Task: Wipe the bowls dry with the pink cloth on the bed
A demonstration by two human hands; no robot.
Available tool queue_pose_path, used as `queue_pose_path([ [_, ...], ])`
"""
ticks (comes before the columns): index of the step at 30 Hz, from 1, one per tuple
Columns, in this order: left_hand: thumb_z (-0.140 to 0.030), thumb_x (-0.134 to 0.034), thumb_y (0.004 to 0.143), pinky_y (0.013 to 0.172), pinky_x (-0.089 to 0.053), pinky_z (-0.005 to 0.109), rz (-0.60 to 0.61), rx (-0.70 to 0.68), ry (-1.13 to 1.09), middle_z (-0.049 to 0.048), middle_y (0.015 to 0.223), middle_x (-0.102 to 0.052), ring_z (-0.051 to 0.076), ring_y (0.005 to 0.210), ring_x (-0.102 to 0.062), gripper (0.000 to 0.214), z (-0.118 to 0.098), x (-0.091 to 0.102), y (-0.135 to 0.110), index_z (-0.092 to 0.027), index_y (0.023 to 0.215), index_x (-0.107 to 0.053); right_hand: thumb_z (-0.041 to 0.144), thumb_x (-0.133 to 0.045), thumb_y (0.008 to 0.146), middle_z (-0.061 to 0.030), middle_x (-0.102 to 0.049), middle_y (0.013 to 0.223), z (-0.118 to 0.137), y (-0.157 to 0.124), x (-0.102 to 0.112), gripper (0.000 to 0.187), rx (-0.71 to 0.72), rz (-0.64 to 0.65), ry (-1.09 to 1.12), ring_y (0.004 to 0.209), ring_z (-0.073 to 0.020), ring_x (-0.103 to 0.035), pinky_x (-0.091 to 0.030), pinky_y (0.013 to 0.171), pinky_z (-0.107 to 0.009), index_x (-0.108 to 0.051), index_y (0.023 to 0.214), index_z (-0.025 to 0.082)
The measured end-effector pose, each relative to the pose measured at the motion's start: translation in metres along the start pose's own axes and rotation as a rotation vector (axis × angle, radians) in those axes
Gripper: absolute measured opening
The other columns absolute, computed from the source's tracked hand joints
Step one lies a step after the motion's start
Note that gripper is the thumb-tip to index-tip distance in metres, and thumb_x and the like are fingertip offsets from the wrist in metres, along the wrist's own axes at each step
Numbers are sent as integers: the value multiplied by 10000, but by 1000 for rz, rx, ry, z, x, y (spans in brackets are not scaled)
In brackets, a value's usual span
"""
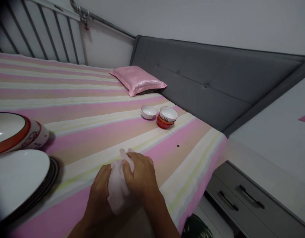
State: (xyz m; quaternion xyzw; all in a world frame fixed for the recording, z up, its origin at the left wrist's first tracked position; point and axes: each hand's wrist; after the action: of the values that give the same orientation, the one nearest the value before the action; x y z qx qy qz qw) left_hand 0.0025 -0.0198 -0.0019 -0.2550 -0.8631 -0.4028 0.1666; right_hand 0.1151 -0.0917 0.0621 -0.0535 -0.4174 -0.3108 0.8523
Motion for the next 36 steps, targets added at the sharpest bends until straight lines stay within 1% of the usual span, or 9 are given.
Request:
queue_pose_path([
  [3,-228,-565,747,557,-415,334,-24,-11,6,59,767,-499,203,665,-472,148,0,-1,0,-196,824,-443,316,-475,878,-94,-590,1334,13,-11,-11,396,38,-60,-171,1249,-327,-501,-223,1091,-604,-611,1236,217],
  [6,-205,-514,805,600,-454,353,-48,-36,14,78,815,-535,222,727,-514,95,0,-2,1,-182,895,-495,299,-449,893,-84,-536,1396,21,-21,-20,426,125,-91,-253,1304,-331,-441,-236,1093,-599,-570,1292,213],
  [12,-223,-519,818,848,-494,447,-37,-40,-41,127,1068,-603,279,1006,-570,352,7,-8,-3,-172,1166,-513,249,-451,890,-45,-590,1343,19,-22,-21,421,289,-60,-226,1273,-266,-478,-281,1114,-504,-565,1290,186],
  [19,-237,-603,756,829,-525,429,201,391,-342,148,1183,-605,285,1048,-608,504,12,-10,0,-185,1236,-458,274,-583,796,-38,-678,1205,-8,-1,-6,320,185,-143,-28,1155,-235,-576,-399,1042,-427,-703,1091,243],
  [21,-231,-607,754,823,-526,430,232,439,-340,157,1199,-610,294,1067,-610,521,10,-9,3,-186,1252,-458,278,-606,785,-51,-690,1174,-16,4,-2,305,143,-146,76,1128,-225,-594,-428,1017,-403,-712,1068,235],
  [25,-251,-660,705,829,-527,427,188,361,-283,167,1251,-591,304,1096,-608,639,8,-8,4,-197,1296,-424,340,-595,818,-77,-694,1147,-33,10,1,296,32,-114,382,1088,-225,-615,-448,985,-378,-707,1055,202],
  [30,-234,-717,530,760,-535,398,83,124,-138,111,1080,-625,277,934,-637,674,1,-3,1,-192,1151,-461,480,-518,861,-66,-723,967,-48,8,-3,384,-279,79,735,908,-221,-644,-488,812,-327,-706,972,163],
  [32,-245,-707,527,709,-528,382,29,40,-108,97,1001,-616,263,865,-627,622,-4,-1,2,-191,1098,-467,485,-491,874,-63,-723,945,-49,5,-3,396,-331,116,741,897,-222,-638,-482,804,-329,-702,959,161],
  [36,-288,-709,558,676,-505,382,-14,5,-73,96,946,-581,250,808,-590,592,-11,2,2,-185,1078,-445,464,-483,878,-81,-708,1068,-37,1,0,389,-226,100,500,1005,-249,-622,-455,907,-383,-696,1031,177],
])
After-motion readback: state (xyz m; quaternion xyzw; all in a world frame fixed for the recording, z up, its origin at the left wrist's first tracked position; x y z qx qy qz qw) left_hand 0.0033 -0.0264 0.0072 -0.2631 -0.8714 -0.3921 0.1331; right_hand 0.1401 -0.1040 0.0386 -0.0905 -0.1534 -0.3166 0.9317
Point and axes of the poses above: each hand's wrist, its own y-axis towards the middle knuckle, its own x-axis out of the back of the hand, z = x × y
